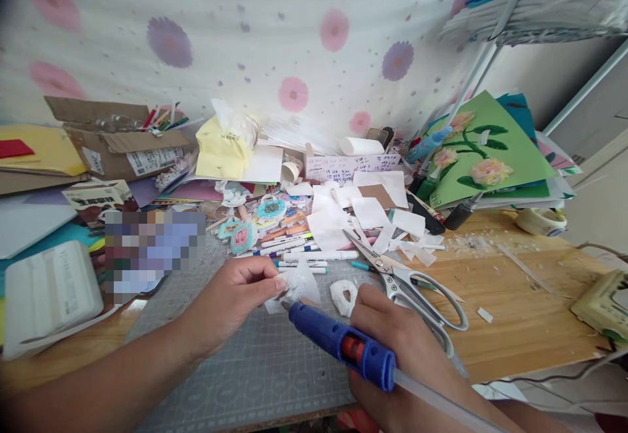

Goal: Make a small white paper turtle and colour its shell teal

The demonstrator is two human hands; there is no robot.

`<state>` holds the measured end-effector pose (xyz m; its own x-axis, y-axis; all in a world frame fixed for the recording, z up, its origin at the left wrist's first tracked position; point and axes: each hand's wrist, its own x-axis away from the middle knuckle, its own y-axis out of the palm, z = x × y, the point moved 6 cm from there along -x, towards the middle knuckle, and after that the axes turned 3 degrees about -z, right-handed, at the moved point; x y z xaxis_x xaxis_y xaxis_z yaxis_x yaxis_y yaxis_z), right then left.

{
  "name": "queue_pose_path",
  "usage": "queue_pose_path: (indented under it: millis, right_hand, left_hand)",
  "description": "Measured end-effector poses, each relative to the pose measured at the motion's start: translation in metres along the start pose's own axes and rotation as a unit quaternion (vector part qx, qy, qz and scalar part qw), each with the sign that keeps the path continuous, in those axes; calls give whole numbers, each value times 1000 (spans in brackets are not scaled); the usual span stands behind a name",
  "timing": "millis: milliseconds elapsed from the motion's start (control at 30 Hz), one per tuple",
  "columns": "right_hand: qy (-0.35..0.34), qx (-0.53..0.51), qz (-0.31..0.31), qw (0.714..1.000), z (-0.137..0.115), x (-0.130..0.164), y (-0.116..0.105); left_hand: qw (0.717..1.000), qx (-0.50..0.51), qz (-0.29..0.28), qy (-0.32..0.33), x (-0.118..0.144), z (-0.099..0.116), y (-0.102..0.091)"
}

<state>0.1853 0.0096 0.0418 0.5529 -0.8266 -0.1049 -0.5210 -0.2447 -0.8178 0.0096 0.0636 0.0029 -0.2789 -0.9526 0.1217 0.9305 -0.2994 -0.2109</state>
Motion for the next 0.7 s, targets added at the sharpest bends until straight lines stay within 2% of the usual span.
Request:
queue_pose_path:
  millis: [167,333,467,700]
  right_hand:
    - [17,4,-28,999,8,0,3]
    - [45,-78,-11,996,15,5,-9]
    - [75,-117,-21,990,19,7,-7]
    - [76,-102,-22,992,13,-1,-1]
  left_hand:
    - [1000,20,2,-12,1,-1,-1]
    - [992,121,-7,-44,2,-3,2]
    - [984,164,-9,-63,3,-4,4]
    - [974,207,-13,-93,3,-11,7]
